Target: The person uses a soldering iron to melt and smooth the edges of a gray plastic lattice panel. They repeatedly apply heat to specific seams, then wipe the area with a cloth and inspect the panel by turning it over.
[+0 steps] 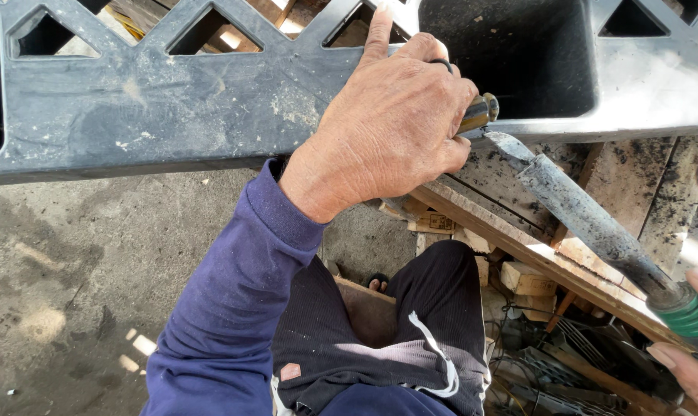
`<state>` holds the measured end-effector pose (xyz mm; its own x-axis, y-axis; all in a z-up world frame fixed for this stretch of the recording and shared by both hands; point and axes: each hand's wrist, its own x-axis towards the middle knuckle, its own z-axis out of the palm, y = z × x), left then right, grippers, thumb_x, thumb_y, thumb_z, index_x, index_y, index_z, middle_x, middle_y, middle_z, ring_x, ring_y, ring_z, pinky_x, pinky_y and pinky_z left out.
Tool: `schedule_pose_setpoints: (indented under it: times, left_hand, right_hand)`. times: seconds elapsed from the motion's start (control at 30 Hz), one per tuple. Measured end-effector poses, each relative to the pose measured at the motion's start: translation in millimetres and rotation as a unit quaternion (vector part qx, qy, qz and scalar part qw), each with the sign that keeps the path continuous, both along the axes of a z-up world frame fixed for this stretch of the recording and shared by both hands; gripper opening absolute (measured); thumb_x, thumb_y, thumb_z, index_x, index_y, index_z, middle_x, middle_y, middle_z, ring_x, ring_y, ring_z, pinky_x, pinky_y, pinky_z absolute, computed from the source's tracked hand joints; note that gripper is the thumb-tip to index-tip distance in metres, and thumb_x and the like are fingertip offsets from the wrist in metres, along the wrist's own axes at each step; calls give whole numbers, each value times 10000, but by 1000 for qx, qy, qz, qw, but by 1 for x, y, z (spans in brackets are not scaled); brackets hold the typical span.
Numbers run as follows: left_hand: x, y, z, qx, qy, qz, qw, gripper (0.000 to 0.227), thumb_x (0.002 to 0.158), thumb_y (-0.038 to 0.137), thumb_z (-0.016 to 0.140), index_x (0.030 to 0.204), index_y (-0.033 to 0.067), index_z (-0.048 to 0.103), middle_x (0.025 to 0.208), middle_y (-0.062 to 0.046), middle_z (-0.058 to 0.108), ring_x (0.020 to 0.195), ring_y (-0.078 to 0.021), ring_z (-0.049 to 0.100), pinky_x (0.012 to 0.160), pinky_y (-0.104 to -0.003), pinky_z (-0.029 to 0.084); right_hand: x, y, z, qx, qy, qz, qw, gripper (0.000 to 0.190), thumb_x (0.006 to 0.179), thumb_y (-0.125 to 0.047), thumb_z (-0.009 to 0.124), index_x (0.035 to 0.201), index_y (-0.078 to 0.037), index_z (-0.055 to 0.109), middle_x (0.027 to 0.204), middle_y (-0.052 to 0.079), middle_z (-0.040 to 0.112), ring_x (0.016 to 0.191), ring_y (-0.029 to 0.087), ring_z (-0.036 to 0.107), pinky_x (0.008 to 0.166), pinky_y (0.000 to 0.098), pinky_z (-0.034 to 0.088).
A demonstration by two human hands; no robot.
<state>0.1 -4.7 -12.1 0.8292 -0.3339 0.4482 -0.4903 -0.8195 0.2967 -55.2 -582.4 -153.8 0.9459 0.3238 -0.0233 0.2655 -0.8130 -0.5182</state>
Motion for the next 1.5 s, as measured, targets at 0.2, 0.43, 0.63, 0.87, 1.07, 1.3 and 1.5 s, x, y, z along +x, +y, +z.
schedule_pose_setpoints:
  times: [0.2, 0.43, 0.63, 0.87, 1.07, 1.3, 1.5]
  left_hand:
    - [1, 0, -2, 4, -12, 0, 1000, 237, 820, 323, 753, 834, 87, 775, 835, -109, 710, 1177, -316, 581, 1172, -710, 130]
    - [-3, -1, 16, -29, 30, -2, 999, 229, 811, 283, 775, 825, 56, 744, 1062, -148, 680, 1218, -316, 551, 1187, -692, 129]
    - [-17, 10, 18, -111, 51, -37, 992, 331, 912, 226, 793, 1061, -39, 662, 1437, -214, 498, 1413, -384, 424, 1253, -571, 266]
    - [-15, 0, 43, -243, 40, 93, 965, 206, 873, 9, 755, 1060, 10, 670, 1542, -252, 393, 1495, -439, 338, 1239, -513, 342]
    - [-10, -6, 51, -247, 80, 172, 950, 258, 870, -27, 765, 1102, 22, 660, 1470, -151, 528, 1462, -364, 455, 1238, -453, 395]
    - [-6, -5, 60, -239, 122, 189, 944, 275, 839, -45, 779, 1086, 18, 676, 1438, -124, 550, 1466, -378, 439, 1236, -464, 395]
    - [-2, -2, 69, -278, 151, 191, 929, 258, 842, -51, 761, 1076, 28, 689, 1428, -118, 568, 1467, -364, 444, 1240, -455, 394]
  right_hand:
    - [-2, 34, 19, 29, 8, -6, 1000, 976, 735, 13, 745, 1614, -23, 321, 1437, 244, 543, 1276, 341, 600, 1097, 404, 519]
    - [-12, 61, 48, 38, 13, -17, 999, 851, 784, -29, 719, 1567, 13, 390, 1314, 250, 593, 1171, 326, 627, 1016, 406, 533]
    - [0, 51, 30, 59, 111, -13, 992, 772, 821, -80, 732, 1530, 42, 452, 1176, 258, 639, 1002, 309, 665, 869, 394, 567]
    - [-43, 93, 85, 243, 449, -91, 855, 695, 865, -139, 747, 1487, 75, 524, 1015, 267, 692, 805, 289, 710, 697, 380, 605]
    - [-68, 165, 179, 378, 547, -280, 693, 642, 920, -144, 714, 1501, 53, 526, 887, 273, 671, 638, 314, 671, 506, 403, 506]
    - [-14, 212, 262, 255, 603, -206, 727, 499, 928, -231, 562, 1323, 71, 603, 826, 168, 665, 606, 223, 606, 562, 329, 483]
    - [4, 227, 279, 169, 588, -179, 771, 543, 918, -237, 582, 1406, 3, 583, 851, 128, 678, 644, 197, 625, 619, 326, 512]
